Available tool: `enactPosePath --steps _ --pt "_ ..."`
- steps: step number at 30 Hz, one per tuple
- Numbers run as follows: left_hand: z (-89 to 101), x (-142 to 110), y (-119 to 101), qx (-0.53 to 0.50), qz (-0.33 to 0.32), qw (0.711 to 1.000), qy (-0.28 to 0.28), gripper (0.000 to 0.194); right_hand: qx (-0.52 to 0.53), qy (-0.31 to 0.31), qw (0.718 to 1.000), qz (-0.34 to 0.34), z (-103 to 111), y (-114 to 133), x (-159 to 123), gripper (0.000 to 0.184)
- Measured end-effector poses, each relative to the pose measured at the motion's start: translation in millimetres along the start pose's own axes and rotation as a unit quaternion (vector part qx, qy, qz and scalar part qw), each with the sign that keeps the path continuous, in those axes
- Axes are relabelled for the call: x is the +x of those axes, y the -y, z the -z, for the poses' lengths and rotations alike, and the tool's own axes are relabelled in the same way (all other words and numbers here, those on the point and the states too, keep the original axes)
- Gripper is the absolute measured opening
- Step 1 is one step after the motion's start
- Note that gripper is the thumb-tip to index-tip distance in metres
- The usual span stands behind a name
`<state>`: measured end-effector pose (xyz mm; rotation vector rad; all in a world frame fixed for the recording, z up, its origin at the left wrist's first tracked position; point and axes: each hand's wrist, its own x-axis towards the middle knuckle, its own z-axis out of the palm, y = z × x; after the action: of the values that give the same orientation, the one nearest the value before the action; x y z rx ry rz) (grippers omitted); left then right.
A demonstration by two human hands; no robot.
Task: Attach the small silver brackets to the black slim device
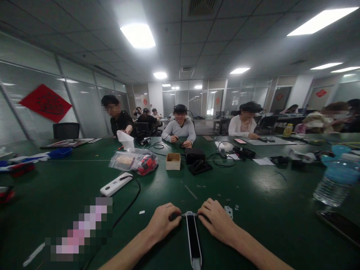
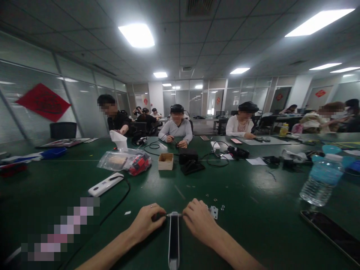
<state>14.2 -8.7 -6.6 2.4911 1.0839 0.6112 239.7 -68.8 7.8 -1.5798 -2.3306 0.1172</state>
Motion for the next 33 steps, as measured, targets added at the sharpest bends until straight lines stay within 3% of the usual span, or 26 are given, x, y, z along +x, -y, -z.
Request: enactPosePath --steps 18,33 --pt "2.7 4.3 -9.2 -0.101 0.071 0.992 0.021 0.022 -0.032 -0.013 0.999 0.019 2.6 1.2 0.0 0.021" --pt "6.9 4.3 -11.0 -0.088 0.037 0.995 0.023 0.021 -0.001 -0.023 0.999 0.024 1.4 1.2 -0.8 0.023"
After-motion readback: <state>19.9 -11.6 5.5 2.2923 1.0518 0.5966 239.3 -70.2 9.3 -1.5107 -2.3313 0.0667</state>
